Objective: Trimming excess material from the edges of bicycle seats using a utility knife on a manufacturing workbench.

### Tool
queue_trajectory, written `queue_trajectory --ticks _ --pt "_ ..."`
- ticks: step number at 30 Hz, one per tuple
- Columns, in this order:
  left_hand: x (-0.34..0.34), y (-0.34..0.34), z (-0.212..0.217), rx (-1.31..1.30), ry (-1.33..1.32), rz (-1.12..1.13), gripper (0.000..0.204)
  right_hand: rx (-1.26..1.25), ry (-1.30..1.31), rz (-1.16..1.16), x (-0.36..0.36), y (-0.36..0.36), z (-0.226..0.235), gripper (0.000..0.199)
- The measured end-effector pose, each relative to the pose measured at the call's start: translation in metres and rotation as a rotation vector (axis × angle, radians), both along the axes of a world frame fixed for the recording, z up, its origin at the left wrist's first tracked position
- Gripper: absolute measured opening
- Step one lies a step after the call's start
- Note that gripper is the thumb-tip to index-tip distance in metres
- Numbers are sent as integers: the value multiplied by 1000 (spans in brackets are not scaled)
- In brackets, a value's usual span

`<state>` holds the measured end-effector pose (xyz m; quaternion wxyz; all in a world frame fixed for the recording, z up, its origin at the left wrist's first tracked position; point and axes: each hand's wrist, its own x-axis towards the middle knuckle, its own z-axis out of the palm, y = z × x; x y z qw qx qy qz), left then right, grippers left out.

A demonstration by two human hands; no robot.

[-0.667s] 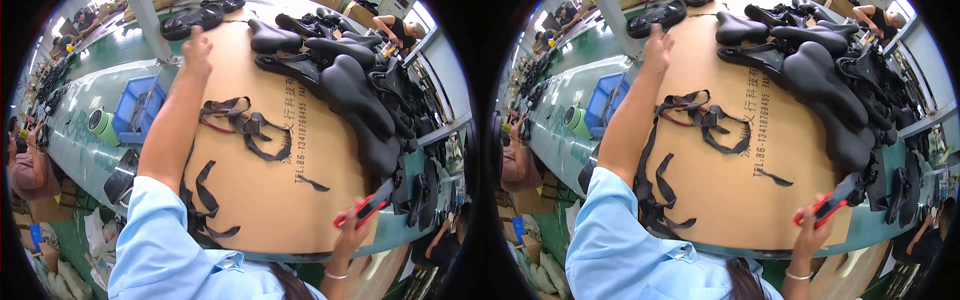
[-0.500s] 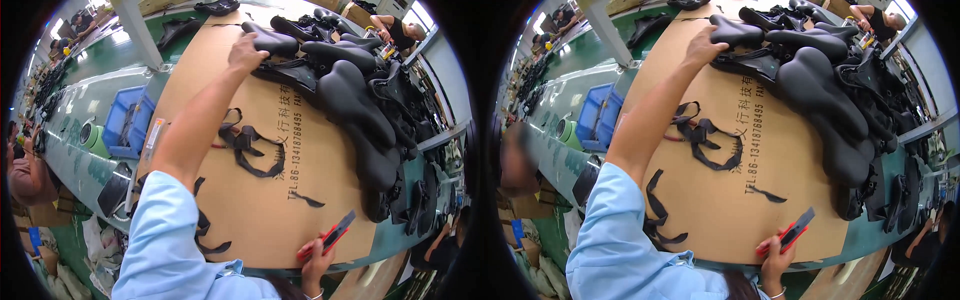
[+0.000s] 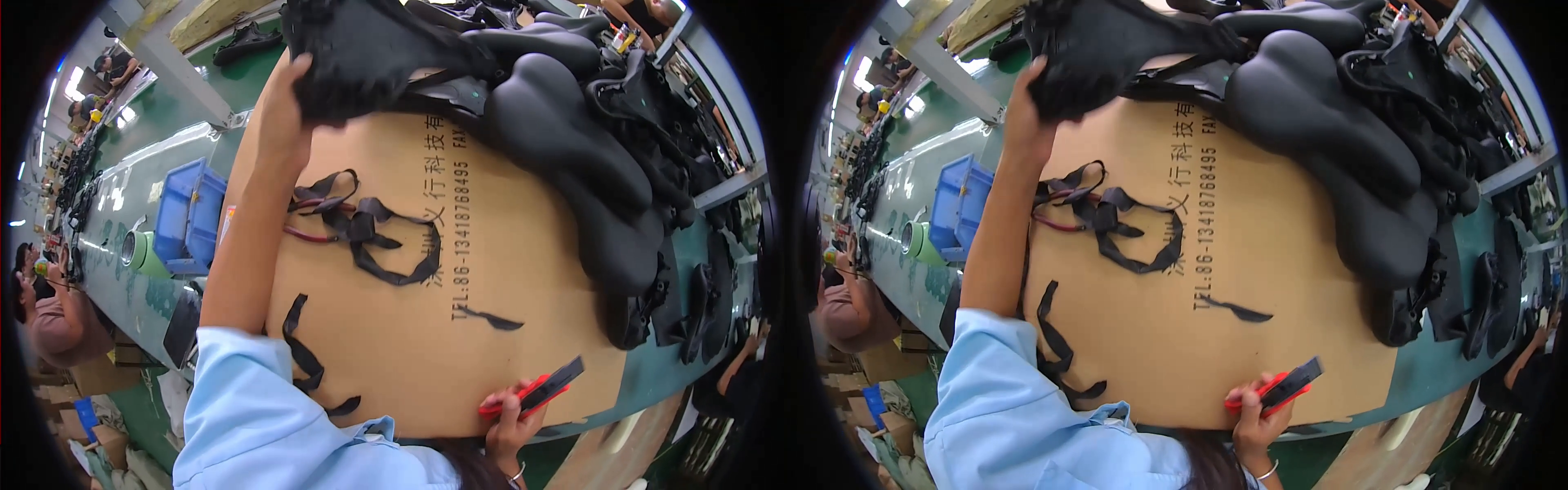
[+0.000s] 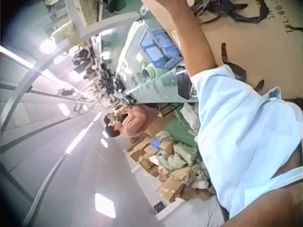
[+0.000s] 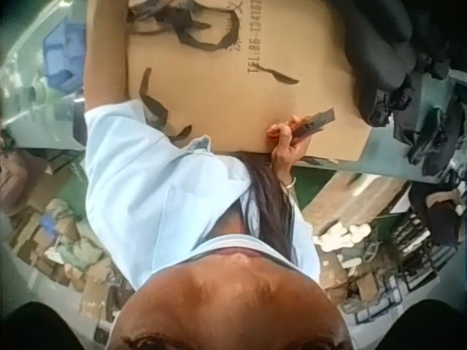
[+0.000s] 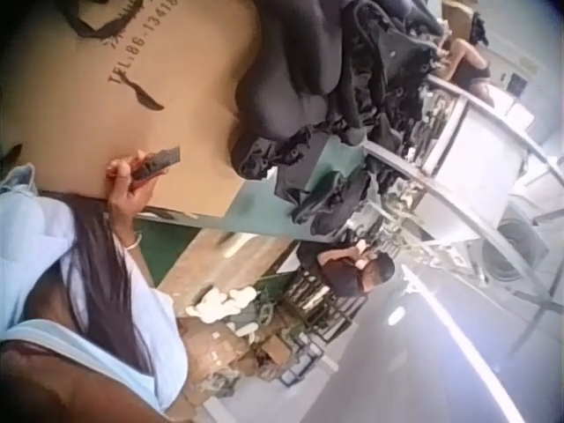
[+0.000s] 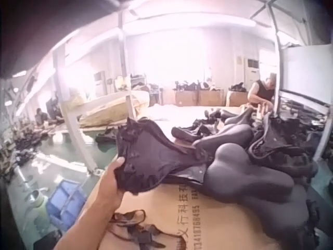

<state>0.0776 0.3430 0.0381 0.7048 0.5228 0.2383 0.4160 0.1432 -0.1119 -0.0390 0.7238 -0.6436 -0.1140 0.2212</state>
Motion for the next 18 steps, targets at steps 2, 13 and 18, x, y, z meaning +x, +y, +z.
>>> queue_trajectory --ticks 2,13,18 --pt "-18 -68 -3 -135 42 105 40 86 76 -55 3 1 0 36" --pt "-117 -186 -20 -195 754 -387 31 -252 -44 45 25 -12 42 32" --pt "-69 -233 -2 1126 993 106 16 -591 -558 272 17 -11 66 29"
